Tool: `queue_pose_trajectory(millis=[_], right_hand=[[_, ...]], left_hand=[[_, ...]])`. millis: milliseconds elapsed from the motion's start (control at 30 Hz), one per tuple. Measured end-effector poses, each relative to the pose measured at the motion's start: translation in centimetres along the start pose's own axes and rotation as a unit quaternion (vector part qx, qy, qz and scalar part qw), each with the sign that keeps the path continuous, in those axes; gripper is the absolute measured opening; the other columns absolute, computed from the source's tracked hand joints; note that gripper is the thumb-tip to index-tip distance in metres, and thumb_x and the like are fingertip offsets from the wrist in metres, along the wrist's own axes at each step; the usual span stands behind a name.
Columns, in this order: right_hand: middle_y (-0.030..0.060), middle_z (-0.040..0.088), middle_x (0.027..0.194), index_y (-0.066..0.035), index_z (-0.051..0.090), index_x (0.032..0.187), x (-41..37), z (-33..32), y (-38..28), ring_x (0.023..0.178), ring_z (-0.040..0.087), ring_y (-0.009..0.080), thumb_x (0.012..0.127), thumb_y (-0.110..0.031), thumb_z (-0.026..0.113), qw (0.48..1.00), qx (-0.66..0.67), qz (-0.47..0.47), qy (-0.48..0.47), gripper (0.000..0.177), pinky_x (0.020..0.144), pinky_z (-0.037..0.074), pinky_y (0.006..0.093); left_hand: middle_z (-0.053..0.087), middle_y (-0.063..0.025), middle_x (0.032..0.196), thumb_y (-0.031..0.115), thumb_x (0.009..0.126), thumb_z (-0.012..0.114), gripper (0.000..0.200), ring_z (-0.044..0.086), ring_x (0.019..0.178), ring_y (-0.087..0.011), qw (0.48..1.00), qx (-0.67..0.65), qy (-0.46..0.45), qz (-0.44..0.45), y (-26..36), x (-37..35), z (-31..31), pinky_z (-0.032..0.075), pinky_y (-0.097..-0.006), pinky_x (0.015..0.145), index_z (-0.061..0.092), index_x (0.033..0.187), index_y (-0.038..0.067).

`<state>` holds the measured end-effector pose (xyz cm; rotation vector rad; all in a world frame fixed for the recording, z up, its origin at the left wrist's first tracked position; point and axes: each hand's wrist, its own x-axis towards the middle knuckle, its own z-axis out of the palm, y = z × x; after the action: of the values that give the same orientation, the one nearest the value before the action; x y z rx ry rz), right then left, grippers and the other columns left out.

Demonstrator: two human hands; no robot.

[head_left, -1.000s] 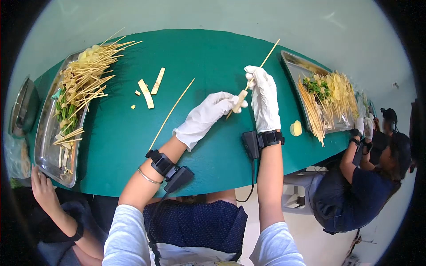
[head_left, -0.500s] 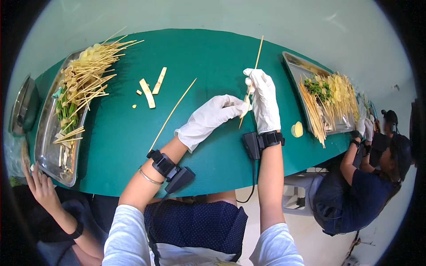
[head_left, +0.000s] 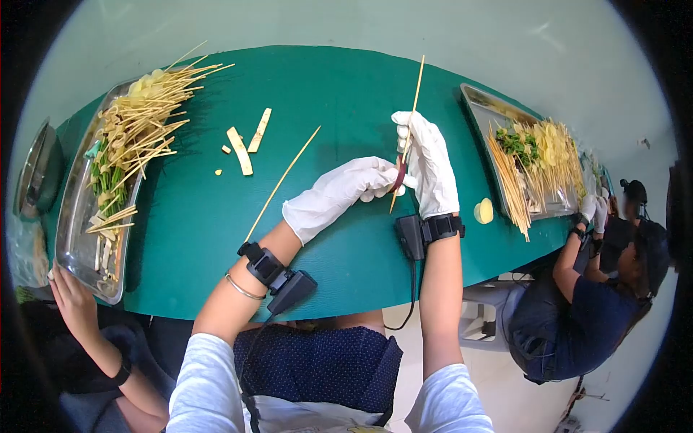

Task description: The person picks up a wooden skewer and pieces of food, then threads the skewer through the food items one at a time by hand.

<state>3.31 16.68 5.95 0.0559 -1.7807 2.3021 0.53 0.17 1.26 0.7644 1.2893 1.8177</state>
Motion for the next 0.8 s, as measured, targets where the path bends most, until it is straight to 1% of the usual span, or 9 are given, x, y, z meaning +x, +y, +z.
queue_pose_trajectory(millis=[67,167,267,367,467,567,667,767,800], right_hand=[[-0.0028,0.056,0.081,-0.001,0.066,0.102,0.2,-0.5,0.2,0.069,0.046,0.0046,0.096,-0.025,0.055,1.000,-0.012,0.002,0.010,0.027,0.062,0.038,0.0189],[-0.0026,0.056,0.081,0.001,0.065,0.101,0.1,-0.5,0.2,0.070,0.046,0.0047,0.096,-0.025,0.056,1.000,0.002,0.010,0.021,0.027,0.062,0.037,0.0187],[-0.0024,0.056,0.081,0.001,0.065,0.100,0.3,-0.6,0.6,0.069,0.045,0.0046,0.096,-0.025,0.056,0.999,-0.022,-0.021,0.023,0.028,0.062,0.036,0.0185],[-0.0023,0.056,0.080,0.002,0.066,0.098,0.5,-0.7,0.6,0.068,0.044,0.0042,0.095,-0.026,0.058,0.998,-0.045,-0.030,0.020,0.029,0.061,0.035,0.0188],[-0.0027,0.056,0.078,0.002,0.067,0.095,0.7,-0.8,0.8,0.067,0.043,0.0037,0.094,-0.027,0.059,0.997,-0.069,-0.024,0.015,0.030,0.060,0.034,0.0191],[-0.0033,0.055,0.076,0.002,0.067,0.094,0.8,-0.9,1.1,0.066,0.043,0.0036,0.094,-0.027,0.059,0.997,-0.068,-0.023,0.013,0.030,0.060,0.033,0.0192],[-0.0036,0.055,0.075,0.001,0.067,0.094,0.9,-0.9,1.0,0.066,0.042,0.0037,0.094,-0.027,0.059,0.997,-0.074,-0.016,0.019,0.029,0.060,0.033,0.0192],[-0.0035,0.055,0.075,0.001,0.067,0.094,0.7,-0.5,1.0,0.066,0.043,0.0038,0.094,-0.027,0.059,0.998,-0.061,-0.011,0.023,0.029,0.060,0.034,0.0194],[-0.0034,0.055,0.075,0.001,0.067,0.094,0.6,-0.5,1.1,0.066,0.043,0.0039,0.094,-0.027,0.060,0.998,-0.060,-0.010,0.022,0.028,0.060,0.034,0.0194]], left_hand=[[0.054,0.0056,0.080,0.027,0.088,0.056,0.029,0.037,0.066,-0.0033,1.000,-0.009,0.006,0.010,0.0,0.0,0.2,0.028,-0.0182,0.057,0.064,0.103,0.003],[0.056,0.0042,0.083,0.028,0.089,0.056,0.029,0.036,0.065,-0.0035,0.999,-0.005,-0.010,0.031,0.9,-0.5,0.6,0.028,-0.0188,0.057,0.064,0.102,0.003],[0.060,0.0014,0.088,0.026,0.090,0.060,0.028,0.044,0.069,-0.0042,0.998,0.040,0.048,0.020,0.4,-0.2,0.6,0.036,-0.0192,0.062,0.063,0.103,0.002],[0.063,-0.0018,0.092,0.024,0.089,0.064,0.028,0.053,0.079,-0.0070,0.997,0.018,0.065,0.040,-1.5,0.9,0.0,0.042,-0.0205,0.072,0.062,0.103,0.000],[0.063,-0.0030,0.092,0.023,0.087,0.067,0.029,0.058,0.087,-0.0100,0.996,0.030,0.084,0.014,0.2,0.1,0.8,0.045,-0.0231,0.080,0.062,0.103,-0.001],[0.063,-0.0033,0.092,0.022,0.087,0.067,0.029,0.057,0.087,-0.0102,0.994,0.049,0.094,0.003,0.2,0.1,0.9,0.045,-0.0241,0.081,0.061,0.104,-0.001],[0.063,-0.0019,0.090,0.024,0.086,0.068,0.029,0.055,0.082,-0.0082,0.995,0.022,0.099,0.016,0.0,0.1,0.9,0.043,-0.0225,0.075,0.062,0.102,0.000],[0.060,-0.0014,0.090,0.028,0.086,0.068,0.027,0.052,0.087,-0.0081,0.997,-0.004,0.072,-0.009,0.2,-0.1,0.6,0.039,-0.0222,0.079,0.060,0.096,0.004],[0.059,-0.0011,0.090,0.028,0.086,0.068,0.027,0.051,0.086,-0.0080,0.997,0.004,0.075,-0.016,0.3,-0.2,0.8,0.039,-0.0221,0.078,0.060,0.095,0.004]])
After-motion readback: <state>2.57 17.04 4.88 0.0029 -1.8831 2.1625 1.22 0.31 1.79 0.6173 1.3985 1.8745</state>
